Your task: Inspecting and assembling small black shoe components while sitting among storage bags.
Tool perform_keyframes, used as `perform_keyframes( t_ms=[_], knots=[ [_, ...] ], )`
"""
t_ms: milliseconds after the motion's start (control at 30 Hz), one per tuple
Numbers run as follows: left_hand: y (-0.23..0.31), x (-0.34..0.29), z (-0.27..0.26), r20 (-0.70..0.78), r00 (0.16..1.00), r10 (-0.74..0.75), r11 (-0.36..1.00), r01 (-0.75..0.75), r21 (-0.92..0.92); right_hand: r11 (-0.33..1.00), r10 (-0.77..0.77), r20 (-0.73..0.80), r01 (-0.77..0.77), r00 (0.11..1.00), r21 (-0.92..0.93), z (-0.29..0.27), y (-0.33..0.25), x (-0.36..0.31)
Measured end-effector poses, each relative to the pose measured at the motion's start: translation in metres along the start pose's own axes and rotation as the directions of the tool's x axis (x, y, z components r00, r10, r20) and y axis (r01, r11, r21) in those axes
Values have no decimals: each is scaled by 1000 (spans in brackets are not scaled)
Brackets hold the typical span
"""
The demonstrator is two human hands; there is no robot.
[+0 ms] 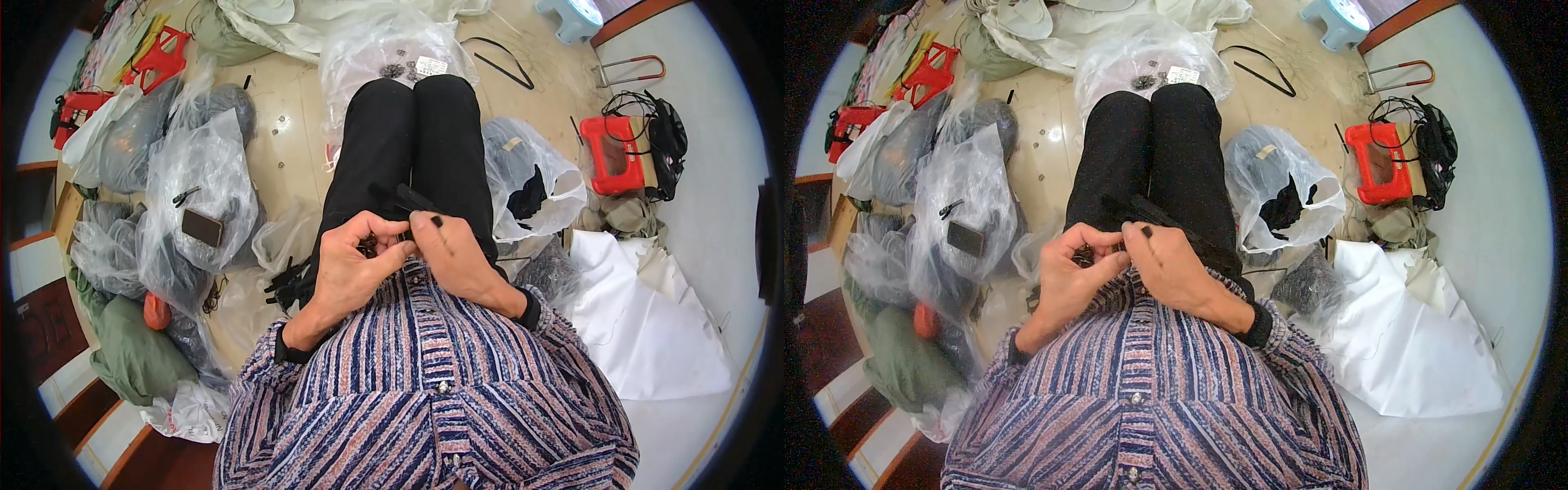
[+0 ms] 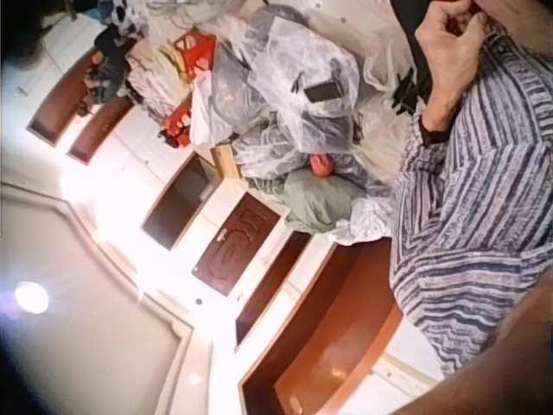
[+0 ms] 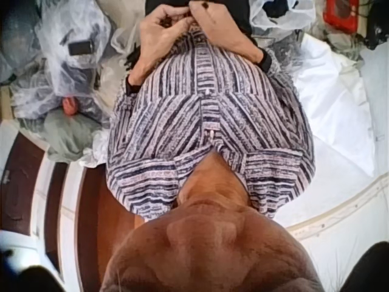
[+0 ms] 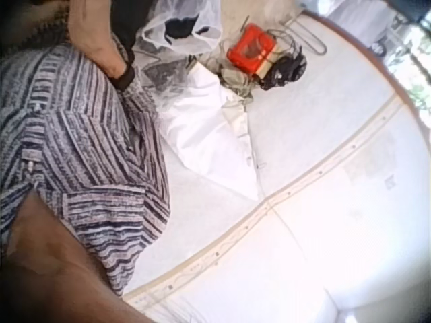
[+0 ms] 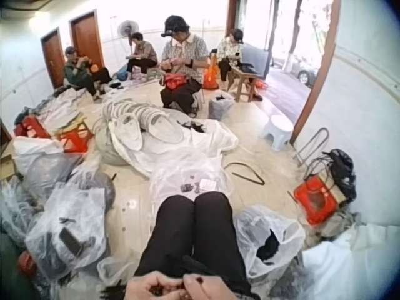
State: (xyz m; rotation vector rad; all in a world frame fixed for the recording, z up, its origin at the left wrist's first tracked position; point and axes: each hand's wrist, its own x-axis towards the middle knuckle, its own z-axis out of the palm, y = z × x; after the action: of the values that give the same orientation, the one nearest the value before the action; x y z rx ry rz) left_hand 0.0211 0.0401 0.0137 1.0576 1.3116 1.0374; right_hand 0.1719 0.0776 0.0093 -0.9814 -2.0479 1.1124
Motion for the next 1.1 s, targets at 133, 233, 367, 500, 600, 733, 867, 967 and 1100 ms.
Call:
perform_keyframes(
  t_ms=[133,233,367,500,600,733,867,967,1100],
  knots=[
    [15,4,7,-46,994,104,994,-106,-37,402,423,229,-409,876,819,-2,2,1],
    [11,7,7,-47,991,128,988,-131,-76,61,350,345,-388,871,919,-8,3,8],
    [14,6,5,-5,1000,21,987,-21,-162,59,364,352,-398,862,915,-10,1,10],
    [7,7,2,15,1000,22,986,-19,-164,61,345,365,-409,865,911,-6,10,9],
    [4,7,0,59,998,-32,929,52,-367,106,304,337,-383,891,918,-3,13,8],
    [2,8,2,41,990,-136,891,140,-433,200,332,334,-411,882,889,-1,10,8],
    [0,8,2,32,987,-159,890,157,-429,360,352,328,-451,876,817,-1,10,5],
    [0,8,4,0,989,-151,908,138,-395,467,331,298,-430,895,772,0,8,3],
    [1,8,6,-39,987,-157,936,136,-326,482,318,299,-425,900,766,0,10,2]
  ],
)
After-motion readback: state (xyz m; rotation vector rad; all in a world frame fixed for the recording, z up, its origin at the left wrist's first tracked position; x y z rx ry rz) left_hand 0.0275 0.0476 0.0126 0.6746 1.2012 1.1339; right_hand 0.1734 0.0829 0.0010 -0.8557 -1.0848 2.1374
